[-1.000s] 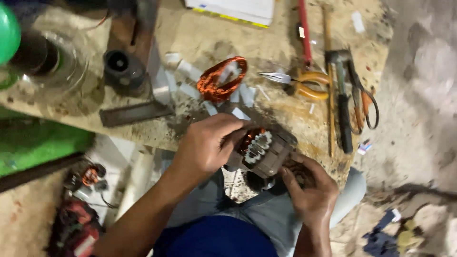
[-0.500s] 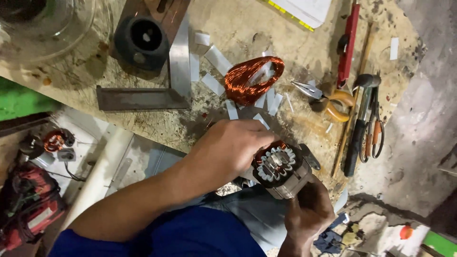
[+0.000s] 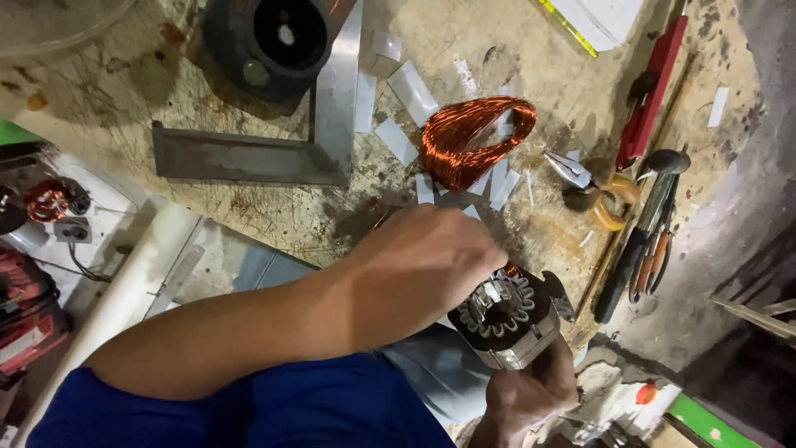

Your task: Repairing an electric motor by inserting and seating copper wire coils into the stator using hand tools.

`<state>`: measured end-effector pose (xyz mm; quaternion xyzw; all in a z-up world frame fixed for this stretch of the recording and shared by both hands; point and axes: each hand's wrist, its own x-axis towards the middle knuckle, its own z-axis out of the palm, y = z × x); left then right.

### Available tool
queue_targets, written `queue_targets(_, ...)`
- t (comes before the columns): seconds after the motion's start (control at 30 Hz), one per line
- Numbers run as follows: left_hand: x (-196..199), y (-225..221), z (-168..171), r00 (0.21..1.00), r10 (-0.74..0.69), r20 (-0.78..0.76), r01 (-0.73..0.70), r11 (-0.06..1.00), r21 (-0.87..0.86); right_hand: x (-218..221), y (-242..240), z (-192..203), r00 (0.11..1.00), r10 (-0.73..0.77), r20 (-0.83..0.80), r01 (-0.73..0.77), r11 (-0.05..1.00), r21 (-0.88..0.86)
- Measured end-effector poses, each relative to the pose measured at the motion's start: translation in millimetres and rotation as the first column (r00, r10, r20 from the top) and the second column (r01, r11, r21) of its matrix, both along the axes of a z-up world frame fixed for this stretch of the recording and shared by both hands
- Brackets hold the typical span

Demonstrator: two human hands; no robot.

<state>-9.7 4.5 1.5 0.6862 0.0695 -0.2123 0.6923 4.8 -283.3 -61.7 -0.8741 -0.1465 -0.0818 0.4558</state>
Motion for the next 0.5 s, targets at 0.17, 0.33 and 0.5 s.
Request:
queue_targets(0.17, 2, 3, -3, 0.993, -0.007, -0.117, -0.012, 0.986, -0.164, 1, 6, 4, 1.000, 0.011, 0.021, -0.010, 0.999, -0.052)
queue_targets(0.33, 1, 1, -14, 0.994, 0.039, 0.102, -0.024, 0.989, -0.146, 2, 20, 6, 1.000, -0.013, -0.016, 0.013, 1.000, -0.004)
queue_targets(0.5, 2, -1, -18, 0.973, -0.019, 0.231, 0.020, 1.000, 0.001, 2, 2, 2, 1.000, 0.012, -0.023, -0.012, 0.999, -0.033)
